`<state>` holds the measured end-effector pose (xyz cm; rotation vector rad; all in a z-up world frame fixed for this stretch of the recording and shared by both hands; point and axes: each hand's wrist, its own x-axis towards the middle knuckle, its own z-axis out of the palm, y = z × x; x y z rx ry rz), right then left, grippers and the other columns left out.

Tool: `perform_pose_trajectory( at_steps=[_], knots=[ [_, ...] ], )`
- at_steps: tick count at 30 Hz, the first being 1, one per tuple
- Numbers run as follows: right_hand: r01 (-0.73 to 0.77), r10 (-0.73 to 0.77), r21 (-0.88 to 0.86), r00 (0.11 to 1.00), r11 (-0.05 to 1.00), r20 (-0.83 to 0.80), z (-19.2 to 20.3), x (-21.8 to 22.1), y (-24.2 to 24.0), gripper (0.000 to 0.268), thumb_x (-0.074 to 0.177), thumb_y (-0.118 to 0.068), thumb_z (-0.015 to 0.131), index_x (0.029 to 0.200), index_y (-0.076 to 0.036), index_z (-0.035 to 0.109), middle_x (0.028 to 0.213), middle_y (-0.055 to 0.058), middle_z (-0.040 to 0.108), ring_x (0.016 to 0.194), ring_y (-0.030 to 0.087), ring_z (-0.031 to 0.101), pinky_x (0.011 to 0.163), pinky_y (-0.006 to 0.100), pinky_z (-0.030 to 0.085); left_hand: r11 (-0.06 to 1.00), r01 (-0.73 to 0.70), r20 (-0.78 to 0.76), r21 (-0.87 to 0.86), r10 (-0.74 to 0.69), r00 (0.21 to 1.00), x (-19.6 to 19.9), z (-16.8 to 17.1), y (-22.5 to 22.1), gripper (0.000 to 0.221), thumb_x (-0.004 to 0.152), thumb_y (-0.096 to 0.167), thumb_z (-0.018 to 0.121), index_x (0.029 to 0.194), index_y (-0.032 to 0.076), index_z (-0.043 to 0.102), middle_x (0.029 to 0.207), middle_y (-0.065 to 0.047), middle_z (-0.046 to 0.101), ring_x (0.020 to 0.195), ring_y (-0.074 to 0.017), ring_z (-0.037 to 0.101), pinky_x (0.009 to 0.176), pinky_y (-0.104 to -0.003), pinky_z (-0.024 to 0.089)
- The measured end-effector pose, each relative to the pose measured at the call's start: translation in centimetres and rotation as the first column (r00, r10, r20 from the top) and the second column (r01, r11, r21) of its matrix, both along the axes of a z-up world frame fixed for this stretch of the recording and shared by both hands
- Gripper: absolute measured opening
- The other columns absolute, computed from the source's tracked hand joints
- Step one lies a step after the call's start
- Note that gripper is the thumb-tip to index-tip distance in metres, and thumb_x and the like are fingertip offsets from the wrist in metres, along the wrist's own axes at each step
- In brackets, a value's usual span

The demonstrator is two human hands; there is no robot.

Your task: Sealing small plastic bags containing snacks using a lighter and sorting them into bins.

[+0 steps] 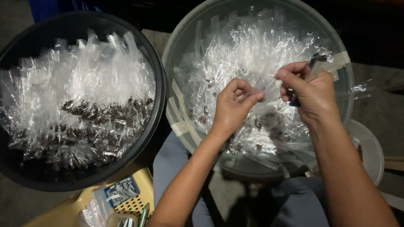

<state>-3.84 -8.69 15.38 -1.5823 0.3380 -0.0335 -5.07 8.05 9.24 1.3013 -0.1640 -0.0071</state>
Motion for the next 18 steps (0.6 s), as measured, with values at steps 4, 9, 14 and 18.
perform_pose_trajectory(
  at_steps=[4, 9, 14, 18],
  knots=[
    [0.072, -0.074, 0.131, 0.997, 0.989, 0.007, 0.8, 0.2, -0.4, 0.019, 0.087, -0.001, 0.08, 0.085, -0.011, 0.065, 0.089, 0.005, 0.07, 0.065, 0.009, 0.06, 0.045, 0.02, 0.05, 0.985, 0.039, -0.019, -0.167, -0.042, 0.999, 0.4, -0.2, 1.0, 0.021, 0.088, 0.008, 0.076, 0.092, 0.008, 0.056, 0.087, -0.01, 0.069, 0.081, -0.0242, 0.076, 0.082, -0.033, 0.066],
    [-0.144, 0.142, 0.15, 0.99, 0.978, 0.022, 1.1, -0.3, -1.2, 0.004, 0.095, -0.006, 0.072, 0.098, -0.005, 0.069, 0.093, 0.008, 0.069, 0.071, 0.013, 0.062, 0.052, 0.022, 0.053, 0.984, 0.025, -0.007, -0.179, -0.027, 1.0, 0.8, -0.4, 1.5, 0.025, 0.086, 0.006, 0.078, 0.09, 0.01, 0.054, 0.085, -0.011, 0.071, 0.08, -0.0259, 0.077, 0.08, -0.033, 0.066],
    [-0.202, 0.195, 0.095, 0.978, 0.975, 0.07, 1.0, -0.5, -1.1, 0.008, 0.095, -0.008, 0.075, 0.099, -0.007, 0.068, 0.084, 0.009, 0.069, 0.062, 0.013, 0.063, 0.053, 0.023, 0.054, 0.966, 0.058, 0.002, -0.25, -0.059, 0.998, 0.8, -0.2, 2.0, 0.023, 0.086, 0.001, 0.077, 0.091, 0.008, 0.055, 0.084, -0.009, 0.067, 0.083, -0.0267, 0.076, 0.083, -0.034, 0.067],
    [-0.225, 0.221, 0.087, 0.974, 0.971, 0.051, 1.8, -0.8, -0.6, 0.011, 0.094, -0.006, 0.073, 0.105, -0.006, 0.07, 0.083, 0.007, 0.067, 0.064, 0.013, 0.063, 0.053, 0.022, 0.053, 0.979, 0.073, 0.015, -0.192, -0.071, 0.997, 0.7, 0.2, 2.3, 0.022, 0.087, 0.005, 0.077, 0.092, 0.01, 0.056, 0.086, -0.008, 0.066, 0.081, -0.0231, 0.076, 0.077, -0.031, 0.066]
  ],
)
